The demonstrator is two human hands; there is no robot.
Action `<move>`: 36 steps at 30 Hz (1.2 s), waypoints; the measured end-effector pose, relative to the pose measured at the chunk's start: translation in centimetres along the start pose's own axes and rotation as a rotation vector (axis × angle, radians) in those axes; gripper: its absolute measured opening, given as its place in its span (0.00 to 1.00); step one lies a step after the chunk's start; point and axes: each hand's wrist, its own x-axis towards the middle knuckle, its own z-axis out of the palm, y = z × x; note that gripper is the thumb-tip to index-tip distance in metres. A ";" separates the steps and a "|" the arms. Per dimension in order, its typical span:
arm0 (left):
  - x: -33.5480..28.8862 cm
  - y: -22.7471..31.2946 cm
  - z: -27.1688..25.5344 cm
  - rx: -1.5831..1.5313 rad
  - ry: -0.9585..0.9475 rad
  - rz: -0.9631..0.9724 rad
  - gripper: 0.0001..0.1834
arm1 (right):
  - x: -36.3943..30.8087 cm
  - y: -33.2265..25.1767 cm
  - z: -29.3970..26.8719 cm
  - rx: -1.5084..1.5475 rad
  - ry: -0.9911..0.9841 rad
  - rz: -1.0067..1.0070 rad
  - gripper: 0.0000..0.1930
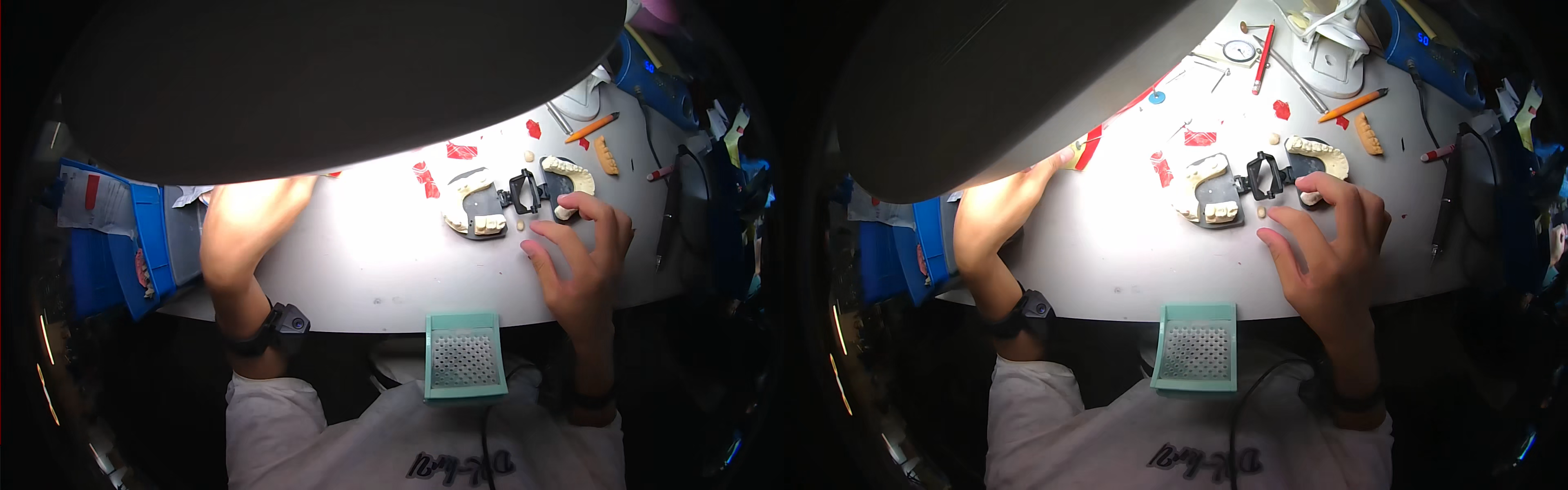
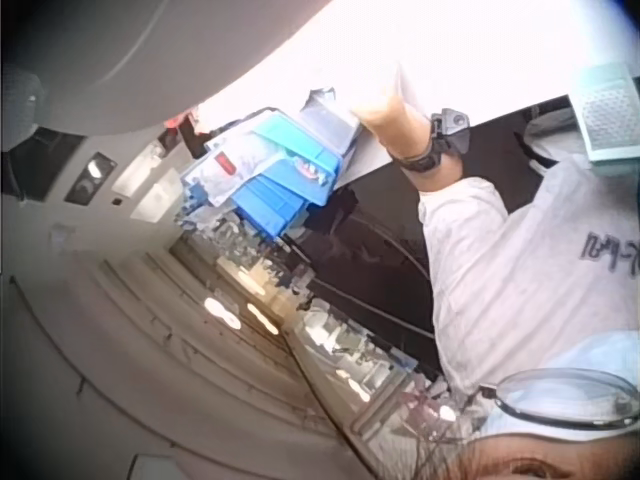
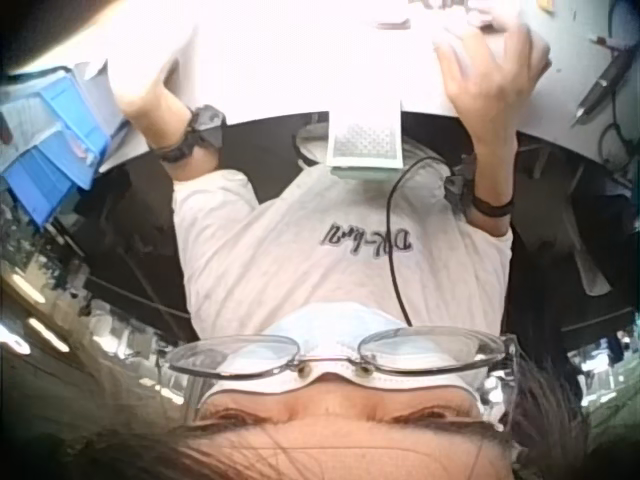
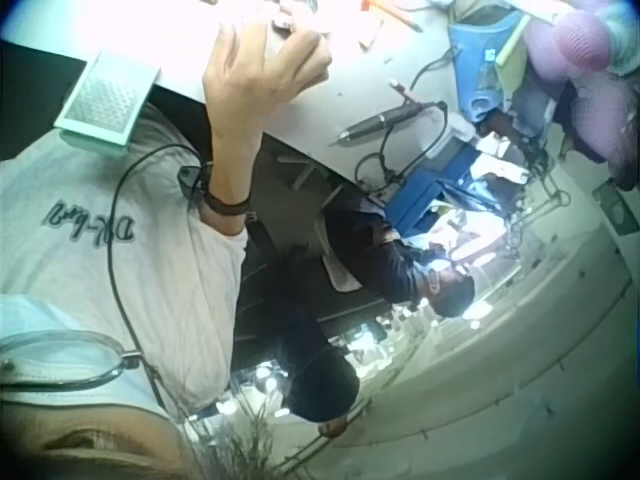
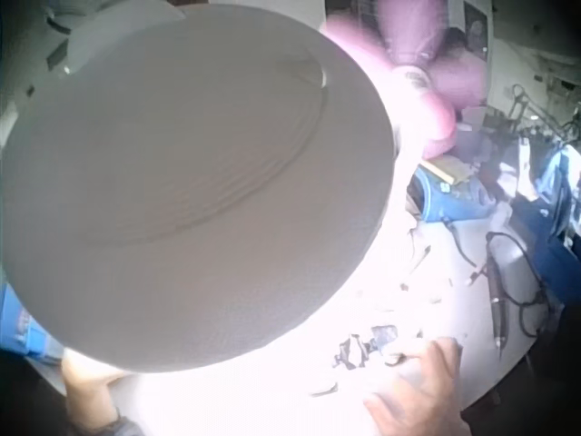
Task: Assembling, checking the fit, and refining dental molds using a rotary tool.
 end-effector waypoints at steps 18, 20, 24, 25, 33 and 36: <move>6.0 5.1 3.5 -0.605 -0.016 -0.572 0.16 | 0.3 -0.6 1.7 -0.030 -0.057 -0.051 0.10; 2.8 3.7 5.5 -0.734 0.081 -0.473 0.14 | 0.9 -0.8 0.8 0.010 -0.067 -0.055 0.09; 3.3 4.0 2.2 -1.147 -0.119 -0.328 0.11 | 2.1 0.8 -2.3 0.314 -0.092 0.068 0.06; 3.9 4.2 0.8 -1.381 -0.111 -0.239 0.13 | 3.0 0.9 -3.7 0.669 -0.135 0.185 0.06; 6.3 6.8 -1.4 -1.946 0.114 -0.494 0.17 | 10.5 -1.2 -0.9 1.393 -0.360 0.145 0.07; 5.2 6.4 0.9 -1.490 0.178 -0.419 0.14 | 10.9 -0.5 0.3 1.337 -0.363 0.108 0.08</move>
